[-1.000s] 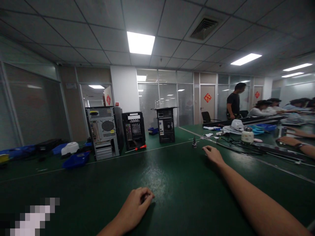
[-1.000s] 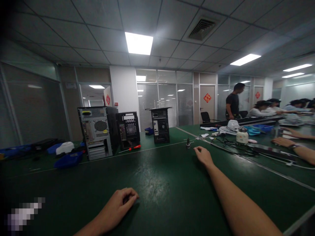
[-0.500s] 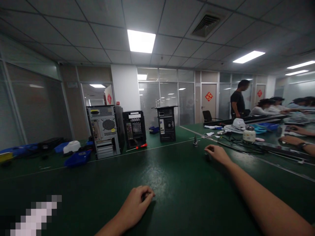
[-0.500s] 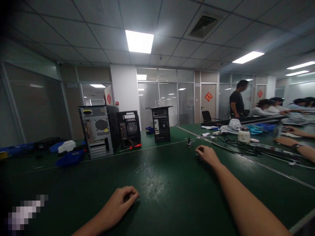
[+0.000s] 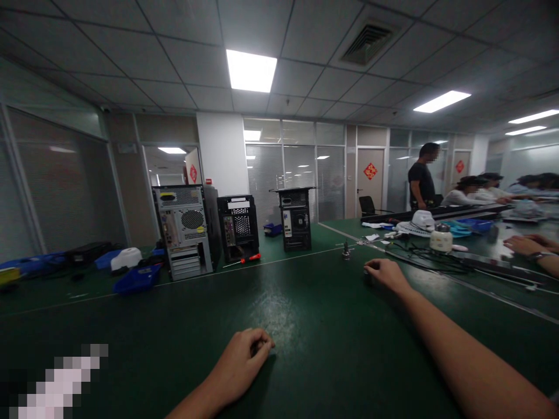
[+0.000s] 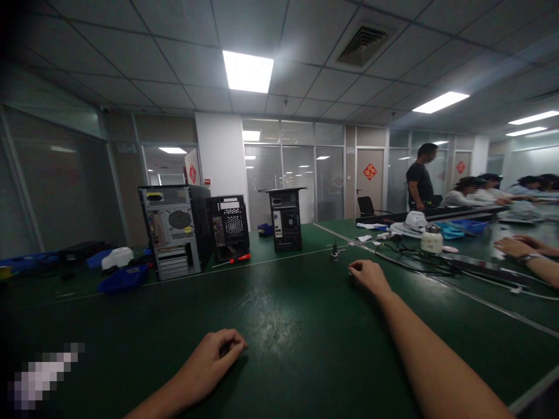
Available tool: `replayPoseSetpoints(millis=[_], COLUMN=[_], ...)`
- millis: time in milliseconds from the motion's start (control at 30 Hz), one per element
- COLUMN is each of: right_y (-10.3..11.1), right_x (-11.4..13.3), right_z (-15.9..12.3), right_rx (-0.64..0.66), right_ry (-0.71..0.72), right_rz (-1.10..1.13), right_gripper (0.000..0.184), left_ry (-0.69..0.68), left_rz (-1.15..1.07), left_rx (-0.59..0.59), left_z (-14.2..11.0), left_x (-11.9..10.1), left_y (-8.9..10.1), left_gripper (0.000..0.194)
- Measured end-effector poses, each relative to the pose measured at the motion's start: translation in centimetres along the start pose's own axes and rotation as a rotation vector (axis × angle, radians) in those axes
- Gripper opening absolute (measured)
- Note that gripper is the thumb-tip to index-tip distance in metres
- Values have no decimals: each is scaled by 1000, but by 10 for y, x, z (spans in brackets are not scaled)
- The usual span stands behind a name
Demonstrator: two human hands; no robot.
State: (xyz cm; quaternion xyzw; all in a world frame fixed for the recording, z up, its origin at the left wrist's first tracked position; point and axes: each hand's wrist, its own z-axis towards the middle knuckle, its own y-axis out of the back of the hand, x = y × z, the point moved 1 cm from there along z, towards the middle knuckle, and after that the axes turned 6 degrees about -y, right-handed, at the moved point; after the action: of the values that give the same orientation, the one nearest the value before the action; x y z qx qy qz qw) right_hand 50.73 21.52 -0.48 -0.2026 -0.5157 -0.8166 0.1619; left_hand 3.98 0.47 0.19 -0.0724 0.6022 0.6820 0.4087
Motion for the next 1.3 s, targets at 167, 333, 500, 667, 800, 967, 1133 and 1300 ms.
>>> replayPoseSetpoints(millis=[167, 333, 500, 667, 800, 967, 1133, 1300], right_y=[-1, -2, -8, -17, -16, -8, -8, -12], right_x=[0, -2, -6, -9, -7, -3, 5, 15], right_z=[1, 3, 4, 6, 5, -3, -12, -18], right_rx=[9, 29, 80, 91, 92, 112, 160, 206], right_ry=[-39, -93, -165, -237, -206, -90, -21, 32], right_rz=[9, 34, 91, 121, 126, 118, 87, 56], right_gripper=[31, 27, 25, 24, 24, 30, 39, 41], left_ry=[-4, -8, -9, -11, -10, 1, -5, -5], left_rz=[7, 13, 6, 11, 20, 23, 29, 20], left_rx=[4, 1, 10, 11, 5, 18, -1, 1], left_z=[-1, -1, -1, -1, -1, -1, -2, -2], left_x=[1, 0, -2, 0, 0, -1, 0, -2], left_y=[0, 0, 1, 0, -1, 0, 0, 0], left_gripper=[34, 34, 34, 35, 36, 36, 35, 32])
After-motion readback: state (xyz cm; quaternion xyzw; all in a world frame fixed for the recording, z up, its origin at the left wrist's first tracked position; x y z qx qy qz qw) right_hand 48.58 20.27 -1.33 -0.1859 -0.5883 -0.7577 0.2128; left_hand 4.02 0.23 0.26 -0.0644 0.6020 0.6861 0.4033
